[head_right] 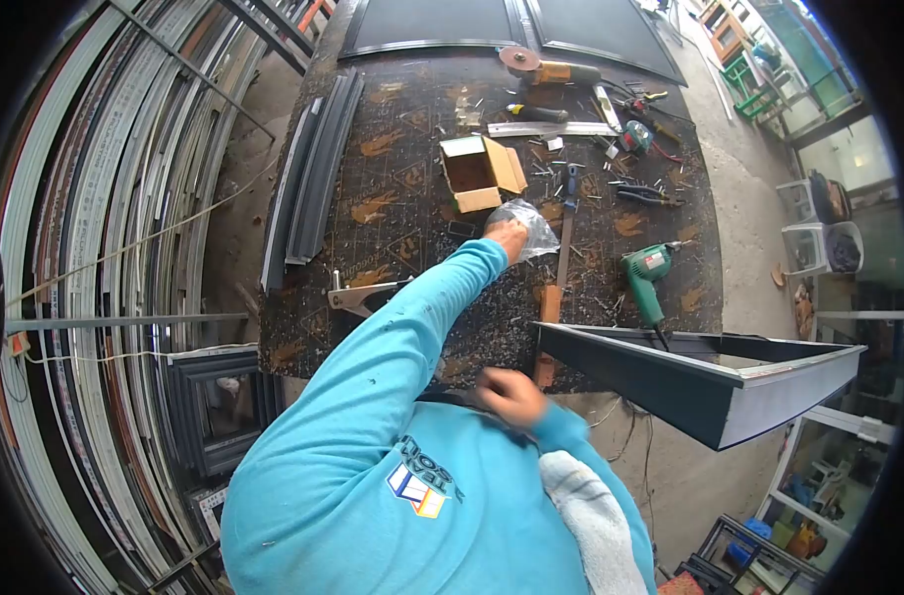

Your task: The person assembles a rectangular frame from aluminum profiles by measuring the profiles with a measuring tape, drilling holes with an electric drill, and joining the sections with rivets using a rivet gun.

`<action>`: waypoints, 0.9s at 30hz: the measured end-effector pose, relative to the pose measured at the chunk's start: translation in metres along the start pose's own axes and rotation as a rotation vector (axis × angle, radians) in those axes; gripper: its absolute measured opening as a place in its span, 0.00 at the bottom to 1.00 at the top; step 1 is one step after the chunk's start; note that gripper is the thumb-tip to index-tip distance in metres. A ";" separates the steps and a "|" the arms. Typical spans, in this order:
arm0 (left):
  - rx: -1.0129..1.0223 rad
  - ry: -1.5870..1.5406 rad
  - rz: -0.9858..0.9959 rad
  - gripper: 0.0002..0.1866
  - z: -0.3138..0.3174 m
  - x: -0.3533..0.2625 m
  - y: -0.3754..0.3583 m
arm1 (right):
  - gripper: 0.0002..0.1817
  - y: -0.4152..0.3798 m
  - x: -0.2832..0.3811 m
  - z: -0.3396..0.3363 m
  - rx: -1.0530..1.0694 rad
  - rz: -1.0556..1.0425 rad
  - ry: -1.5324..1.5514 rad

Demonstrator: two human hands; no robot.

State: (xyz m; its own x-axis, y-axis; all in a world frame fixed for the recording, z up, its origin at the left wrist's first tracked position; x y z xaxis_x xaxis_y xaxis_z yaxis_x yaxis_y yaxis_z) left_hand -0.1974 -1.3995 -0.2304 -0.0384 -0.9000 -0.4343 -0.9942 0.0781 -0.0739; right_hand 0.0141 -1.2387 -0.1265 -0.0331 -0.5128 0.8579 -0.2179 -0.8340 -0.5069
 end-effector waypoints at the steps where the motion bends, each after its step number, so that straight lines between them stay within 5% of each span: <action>1: -0.059 -0.038 -0.003 0.12 0.001 0.002 -0.002 | 0.09 0.038 0.010 0.018 -0.050 0.026 -0.005; 4: -0.095 -0.072 -0.033 0.13 -0.017 0.004 -0.016 | 0.24 0.133 0.013 0.093 -0.255 -0.349 -0.638; 11: -0.228 -0.170 -0.178 0.08 -0.052 0.020 -0.039 | 0.23 0.199 0.004 0.112 -0.265 -0.213 -0.724; 17: -0.321 -0.323 -0.055 0.16 -0.125 0.010 -0.080 | 0.22 0.198 -0.007 0.081 -0.205 -0.210 -0.423; 20: -0.590 -0.695 0.141 0.07 -0.198 0.014 -0.152 | 0.14 0.105 0.060 0.043 -0.102 -0.249 -0.397; 23: -0.688 -1.051 -0.009 0.03 -0.249 0.010 -0.240 | 0.16 0.050 0.072 0.017 -0.134 -0.315 -0.108; 27: -0.961 -1.277 -0.200 0.04 -0.219 -0.016 -0.310 | 0.10 0.027 0.043 0.019 -0.068 -0.155 0.449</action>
State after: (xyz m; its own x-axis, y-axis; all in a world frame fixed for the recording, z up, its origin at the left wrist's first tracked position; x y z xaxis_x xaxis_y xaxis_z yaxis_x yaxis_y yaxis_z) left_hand 0.0891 -1.5027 -0.0039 -0.2907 0.1039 -0.9511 -0.6834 -0.7183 0.1304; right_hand 0.0257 -1.2871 -0.1054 -0.4100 -0.2326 0.8819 -0.3161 -0.8708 -0.3766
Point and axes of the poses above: each hand's wrist, its own y-axis towards the middle knuckle, its own z-axis out of the palm, x = y × z, the point moved 9 cm from there along y, towards the middle knuckle, and after that the axes turned 12 degrees about z, right-handed, at the moved point
